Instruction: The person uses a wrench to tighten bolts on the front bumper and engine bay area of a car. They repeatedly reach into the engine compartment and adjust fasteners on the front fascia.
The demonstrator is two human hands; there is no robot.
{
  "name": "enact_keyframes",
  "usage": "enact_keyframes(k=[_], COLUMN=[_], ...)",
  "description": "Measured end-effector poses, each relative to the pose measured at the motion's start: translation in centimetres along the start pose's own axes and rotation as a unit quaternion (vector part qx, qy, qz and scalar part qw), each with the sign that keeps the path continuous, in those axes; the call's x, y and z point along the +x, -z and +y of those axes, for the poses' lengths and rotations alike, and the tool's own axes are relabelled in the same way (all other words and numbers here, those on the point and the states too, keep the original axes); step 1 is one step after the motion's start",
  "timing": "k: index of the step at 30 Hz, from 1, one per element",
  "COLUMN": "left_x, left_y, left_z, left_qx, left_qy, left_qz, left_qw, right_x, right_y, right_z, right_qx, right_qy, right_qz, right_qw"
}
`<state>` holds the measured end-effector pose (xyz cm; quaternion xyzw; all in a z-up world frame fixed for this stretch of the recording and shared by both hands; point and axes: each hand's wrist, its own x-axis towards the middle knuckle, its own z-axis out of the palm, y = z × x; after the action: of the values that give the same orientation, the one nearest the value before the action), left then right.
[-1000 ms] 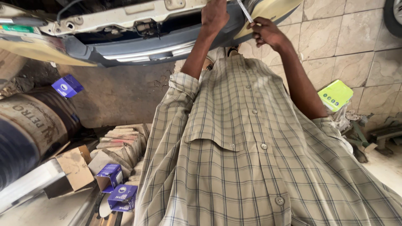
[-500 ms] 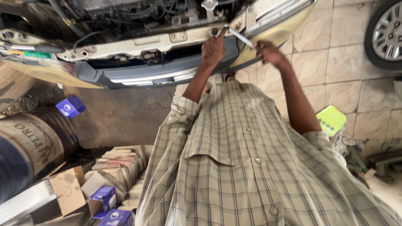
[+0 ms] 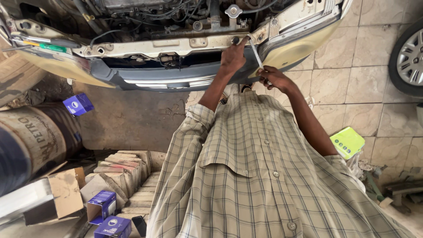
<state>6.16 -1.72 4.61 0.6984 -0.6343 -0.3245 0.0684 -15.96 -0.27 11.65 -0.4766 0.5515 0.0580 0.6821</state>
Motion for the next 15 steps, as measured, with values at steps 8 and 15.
enact_keyframes(k=[8, 15], left_x=[-3.2, -5.0], left_y=[0.1, 0.9], left_z=[0.4, -0.9], left_qx=[-0.187, -0.261], left_qy=[-0.076, -0.015], left_qz=[0.23, 0.223], left_qw=[0.952, 0.939], right_x=[-0.6, -1.6], right_y=[4.4, 7.0], right_z=[-1.8, -2.9], right_qx=[0.035, 0.054], right_qy=[-0.007, 0.058], right_qz=[0.045, 0.056], right_qw=[0.998, 0.995])
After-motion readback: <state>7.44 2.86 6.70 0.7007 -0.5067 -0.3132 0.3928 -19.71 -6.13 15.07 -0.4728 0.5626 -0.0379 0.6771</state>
